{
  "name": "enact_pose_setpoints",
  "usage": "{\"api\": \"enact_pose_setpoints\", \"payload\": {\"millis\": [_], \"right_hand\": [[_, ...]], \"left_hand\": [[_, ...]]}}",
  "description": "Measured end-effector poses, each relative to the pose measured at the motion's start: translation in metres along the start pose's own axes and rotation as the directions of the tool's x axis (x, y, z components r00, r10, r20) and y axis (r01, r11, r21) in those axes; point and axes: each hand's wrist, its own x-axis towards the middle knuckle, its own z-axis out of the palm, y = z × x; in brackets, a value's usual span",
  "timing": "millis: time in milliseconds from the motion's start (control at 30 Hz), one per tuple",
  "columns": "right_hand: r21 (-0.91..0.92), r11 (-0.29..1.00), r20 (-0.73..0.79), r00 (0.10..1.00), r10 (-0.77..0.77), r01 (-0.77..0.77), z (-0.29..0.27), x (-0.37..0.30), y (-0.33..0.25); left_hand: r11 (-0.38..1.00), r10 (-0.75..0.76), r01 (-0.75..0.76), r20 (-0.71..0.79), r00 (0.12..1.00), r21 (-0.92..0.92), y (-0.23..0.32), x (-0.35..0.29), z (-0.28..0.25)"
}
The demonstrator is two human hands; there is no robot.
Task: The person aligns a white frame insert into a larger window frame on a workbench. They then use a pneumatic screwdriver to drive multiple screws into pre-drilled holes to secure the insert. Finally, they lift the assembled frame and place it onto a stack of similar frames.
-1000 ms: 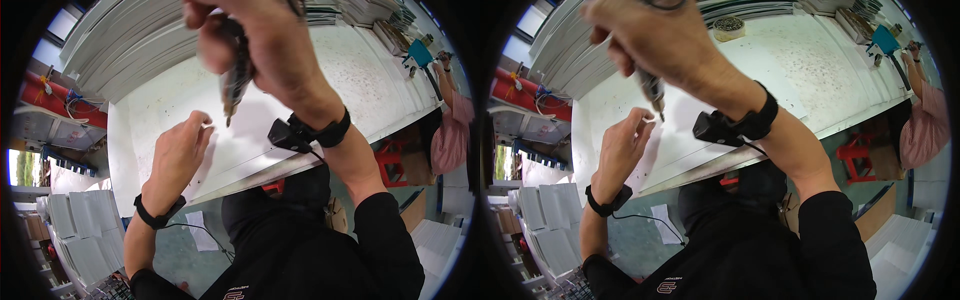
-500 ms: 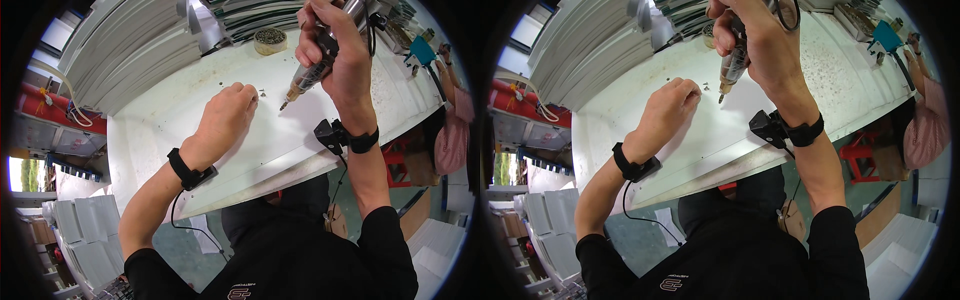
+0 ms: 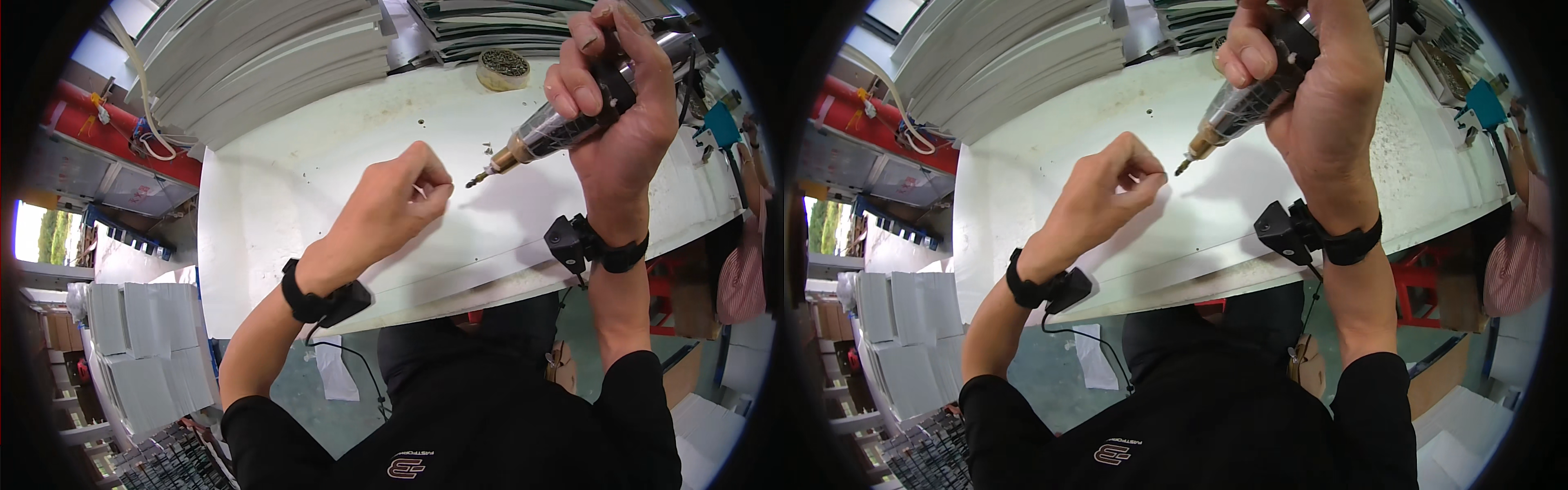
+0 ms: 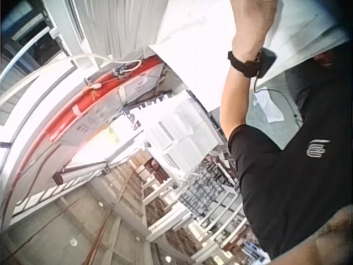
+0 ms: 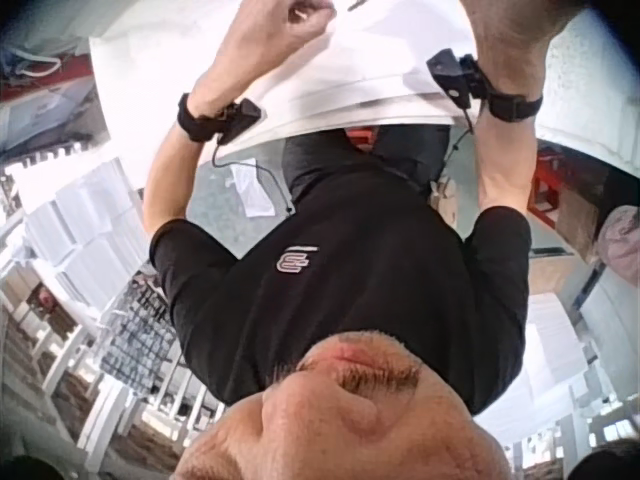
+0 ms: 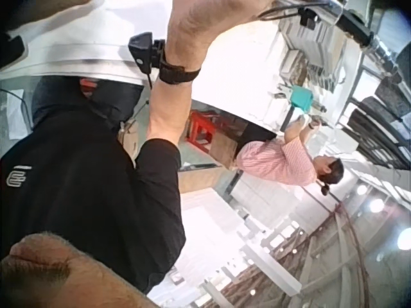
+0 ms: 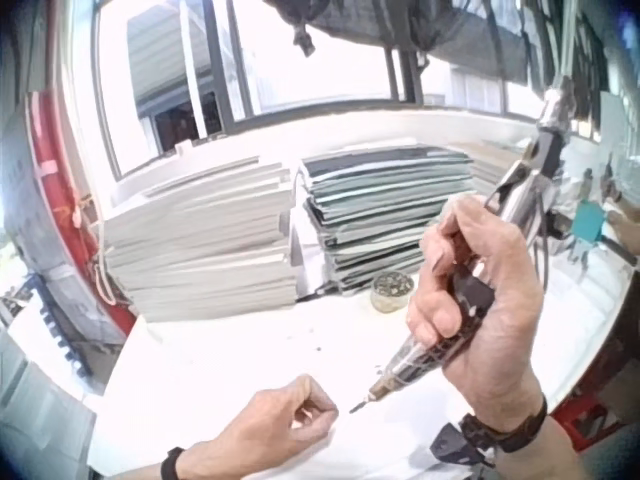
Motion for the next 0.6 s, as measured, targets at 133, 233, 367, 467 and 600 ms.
{"api": "enact_pose_setpoints", "payload": {"millis": [133,233,367,467,600], "right_hand": [[0.066,0.998,0.038,0.999,-0.013,0.01,0.045,-0.012,0.003],[0.13,0.991,0.059,0.998,0.022,-0.029,0.06,-0.015,0.01],[0.178,0.977,0.071,0.992,0.107,-0.118,0.064,-0.013,0.02],[0.18,0.979,0.117,0.99,0.072,-0.093,0.063,-0.014,0.034],[0.165,0.983,0.145,0.988,0.06,-0.084,0.067,-0.016,0.038]], "left_hand": [[0.841,-0.219,0.173,-0.031,0.975,-0.512,-0.014,-0.044,-0.017],[0.757,-0.223,0.137,-0.054,0.973,-0.639,-0.018,-0.061,-0.021],[0.693,-0.214,0.111,-0.057,0.975,-0.712,-0.024,-0.072,-0.022],[0.671,-0.207,0.093,-0.065,0.976,-0.736,-0.027,-0.078,-0.025],[0.65,-0.204,0.092,-0.056,0.977,-0.754,-0.031,-0.081,-0.028]]}}
